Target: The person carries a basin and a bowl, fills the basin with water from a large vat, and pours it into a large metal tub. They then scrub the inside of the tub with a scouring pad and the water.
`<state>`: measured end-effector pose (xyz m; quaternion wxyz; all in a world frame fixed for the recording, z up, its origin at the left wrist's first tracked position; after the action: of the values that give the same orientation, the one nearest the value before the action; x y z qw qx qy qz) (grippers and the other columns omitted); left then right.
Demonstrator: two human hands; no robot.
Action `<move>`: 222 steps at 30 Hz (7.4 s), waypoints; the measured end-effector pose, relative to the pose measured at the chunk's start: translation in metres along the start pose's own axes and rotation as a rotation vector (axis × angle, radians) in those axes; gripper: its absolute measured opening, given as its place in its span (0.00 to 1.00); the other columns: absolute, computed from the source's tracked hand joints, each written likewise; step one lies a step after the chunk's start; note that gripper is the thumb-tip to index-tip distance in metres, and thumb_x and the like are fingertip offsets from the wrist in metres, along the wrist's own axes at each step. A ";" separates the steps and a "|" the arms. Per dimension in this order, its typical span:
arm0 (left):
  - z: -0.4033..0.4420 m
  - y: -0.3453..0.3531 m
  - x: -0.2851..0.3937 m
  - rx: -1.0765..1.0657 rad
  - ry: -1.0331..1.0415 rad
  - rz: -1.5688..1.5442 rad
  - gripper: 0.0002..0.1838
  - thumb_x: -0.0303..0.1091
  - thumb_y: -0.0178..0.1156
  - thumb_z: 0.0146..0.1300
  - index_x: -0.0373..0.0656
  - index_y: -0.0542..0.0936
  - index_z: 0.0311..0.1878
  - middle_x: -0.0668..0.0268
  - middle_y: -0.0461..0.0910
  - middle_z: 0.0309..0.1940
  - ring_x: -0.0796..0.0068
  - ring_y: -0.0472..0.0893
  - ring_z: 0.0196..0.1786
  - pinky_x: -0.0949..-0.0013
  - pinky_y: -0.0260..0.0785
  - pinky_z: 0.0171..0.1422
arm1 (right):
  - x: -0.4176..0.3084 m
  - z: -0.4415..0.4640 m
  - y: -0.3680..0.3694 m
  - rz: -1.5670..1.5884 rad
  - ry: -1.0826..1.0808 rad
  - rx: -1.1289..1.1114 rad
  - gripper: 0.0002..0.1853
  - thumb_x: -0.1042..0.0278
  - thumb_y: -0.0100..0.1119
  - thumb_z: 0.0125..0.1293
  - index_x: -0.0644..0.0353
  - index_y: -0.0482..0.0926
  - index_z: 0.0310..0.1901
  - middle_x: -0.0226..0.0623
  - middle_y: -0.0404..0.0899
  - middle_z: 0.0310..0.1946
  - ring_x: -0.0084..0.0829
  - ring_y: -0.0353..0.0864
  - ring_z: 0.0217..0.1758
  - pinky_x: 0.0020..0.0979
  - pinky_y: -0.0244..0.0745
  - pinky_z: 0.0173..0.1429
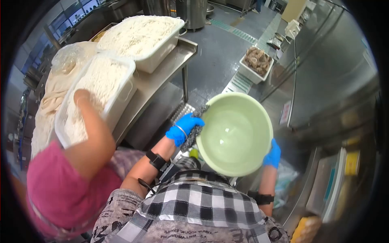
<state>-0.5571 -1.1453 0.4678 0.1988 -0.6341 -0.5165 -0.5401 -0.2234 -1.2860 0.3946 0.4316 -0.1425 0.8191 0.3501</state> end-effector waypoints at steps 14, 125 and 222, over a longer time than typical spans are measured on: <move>0.274 -0.037 0.071 -0.045 -0.032 -0.012 0.23 0.22 0.52 0.44 0.39 0.69 0.49 0.65 0.75 0.37 0.76 0.75 0.35 0.74 0.68 0.40 | -0.047 0.239 0.153 -0.050 0.107 -0.042 0.17 0.64 0.44 0.59 0.69 0.69 0.44 0.42 0.72 0.41 0.34 0.72 0.43 0.34 0.66 0.49; 1.920 -0.209 0.633 0.907 0.186 -0.330 0.23 0.20 0.55 0.45 0.35 0.68 0.49 0.63 0.74 0.38 0.74 0.74 0.38 0.73 0.67 0.43 | -0.170 1.966 1.215 -0.427 0.471 -0.598 0.16 0.64 0.47 0.55 0.68 0.72 0.41 0.43 0.73 0.38 0.35 0.73 0.39 0.33 0.67 0.45; 2.126 -0.358 0.734 1.279 0.138 -0.508 0.17 0.26 0.55 0.44 0.36 0.73 0.41 0.64 0.76 0.32 0.74 0.75 0.31 0.72 0.67 0.37 | -0.041 2.175 1.545 -0.795 0.649 -0.984 0.18 0.63 0.46 0.58 0.69 0.68 0.45 0.44 0.70 0.42 0.35 0.69 0.44 0.33 0.62 0.50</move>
<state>0.0653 1.0386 0.2942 0.4336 -0.2158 -0.8521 -0.1982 0.2941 1.3294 0.2920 0.1463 -0.7061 0.5390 0.4353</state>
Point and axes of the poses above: each hand's wrist, its own z-axis towards the middle knuckle, its own y-axis out of the palm, x = y × z, the point moved 5 cm from there along z, towards the middle knuckle
